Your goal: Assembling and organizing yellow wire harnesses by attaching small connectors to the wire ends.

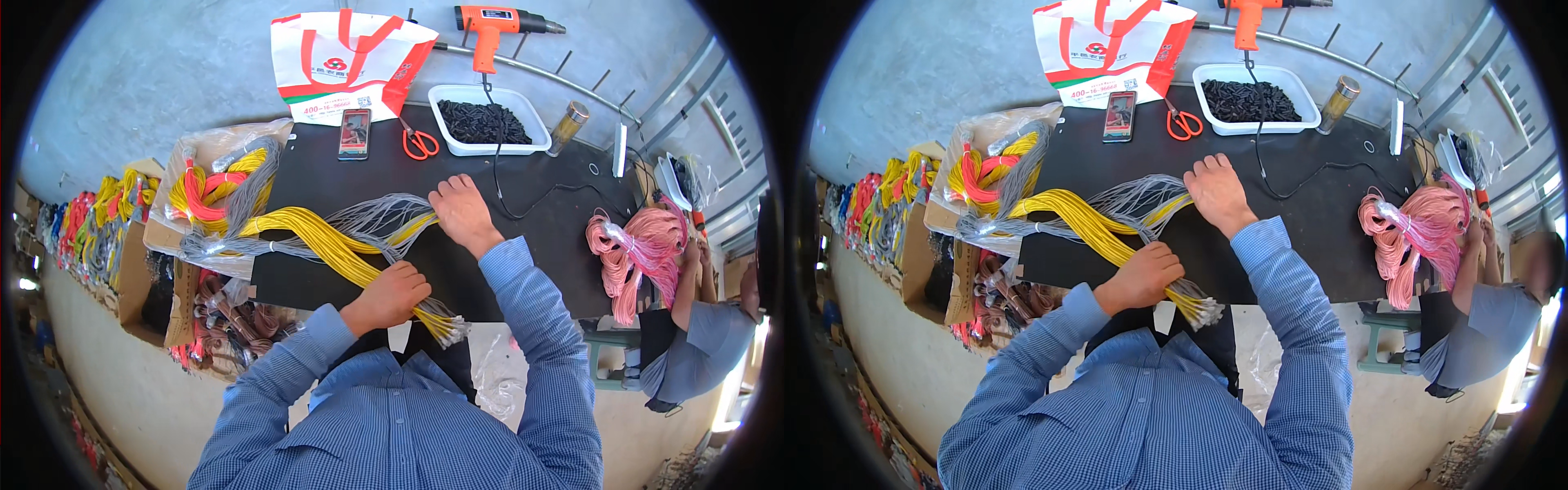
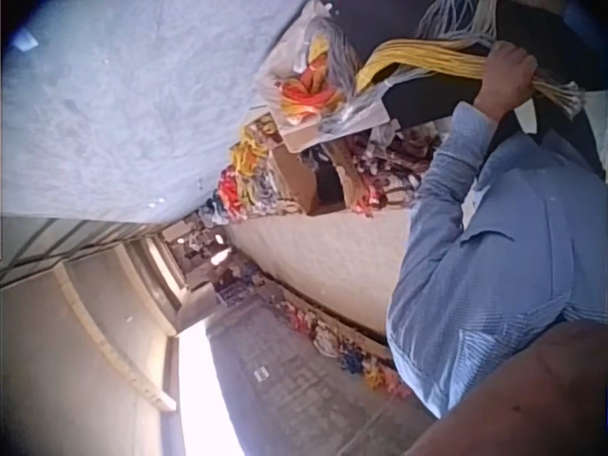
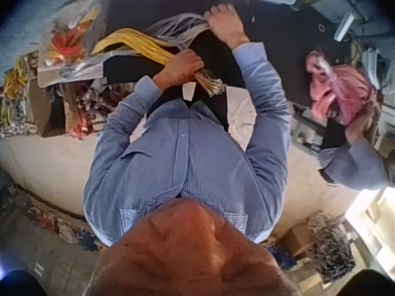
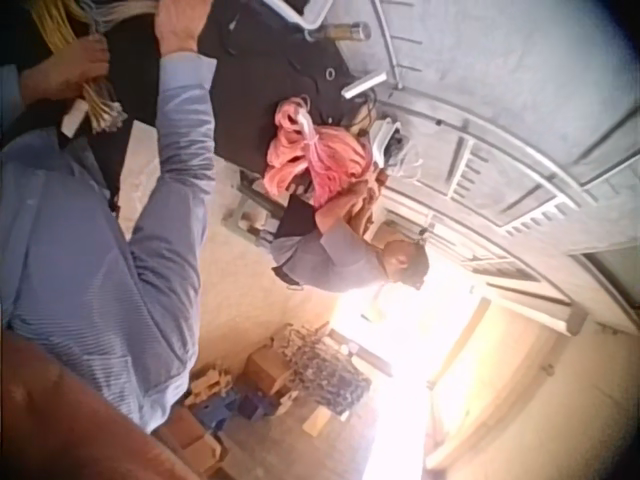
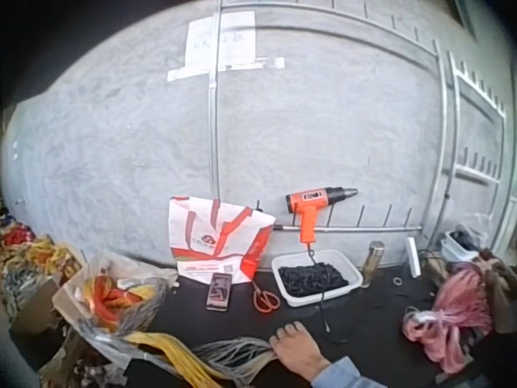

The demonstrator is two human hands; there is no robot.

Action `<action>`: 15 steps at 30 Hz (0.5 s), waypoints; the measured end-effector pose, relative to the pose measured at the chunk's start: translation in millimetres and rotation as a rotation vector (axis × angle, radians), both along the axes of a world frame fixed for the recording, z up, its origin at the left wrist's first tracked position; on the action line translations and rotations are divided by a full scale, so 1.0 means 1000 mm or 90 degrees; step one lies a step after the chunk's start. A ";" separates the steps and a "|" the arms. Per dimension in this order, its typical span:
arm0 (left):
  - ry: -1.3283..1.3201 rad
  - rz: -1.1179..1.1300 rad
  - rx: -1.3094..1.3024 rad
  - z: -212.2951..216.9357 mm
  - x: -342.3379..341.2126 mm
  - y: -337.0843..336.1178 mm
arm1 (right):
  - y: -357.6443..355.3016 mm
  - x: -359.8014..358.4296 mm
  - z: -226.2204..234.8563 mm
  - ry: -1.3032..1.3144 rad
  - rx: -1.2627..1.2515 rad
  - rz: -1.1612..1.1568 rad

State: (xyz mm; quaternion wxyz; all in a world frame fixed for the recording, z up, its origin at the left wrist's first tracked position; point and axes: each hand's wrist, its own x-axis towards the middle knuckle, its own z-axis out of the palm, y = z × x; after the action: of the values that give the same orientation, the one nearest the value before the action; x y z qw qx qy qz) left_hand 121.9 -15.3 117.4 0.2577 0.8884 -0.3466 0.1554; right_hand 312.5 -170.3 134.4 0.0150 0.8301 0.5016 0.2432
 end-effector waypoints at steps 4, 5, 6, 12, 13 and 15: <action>0.039 0.036 -0.091 0.004 0.001 -0.002 | -0.013 0.006 -0.016 0.196 -0.088 -0.025; 0.036 0.036 -0.094 0.014 0.003 0.003 | -0.020 0.003 -0.021 0.242 -0.114 -0.030; 0.143 0.083 -0.215 0.029 0.005 0.011 | -0.028 -0.003 -0.026 0.243 -0.113 -0.023; 0.386 0.235 -0.759 0.083 0.108 0.062 | -0.054 -0.084 -0.028 0.469 -0.101 -0.023; 0.446 0.251 -0.722 0.074 0.128 0.063 | -0.056 -0.096 -0.022 0.499 -0.118 -0.037; 0.492 0.313 -0.587 0.042 0.157 0.052 | -0.059 -0.108 -0.008 0.477 -0.131 -0.046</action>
State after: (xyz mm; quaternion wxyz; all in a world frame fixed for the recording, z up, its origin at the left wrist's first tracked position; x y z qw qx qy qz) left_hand 278.4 36.5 159.3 0.6757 0.7319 0.0870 0.0120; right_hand 204.9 -229.2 126.6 -0.0773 0.8727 0.4645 -0.1292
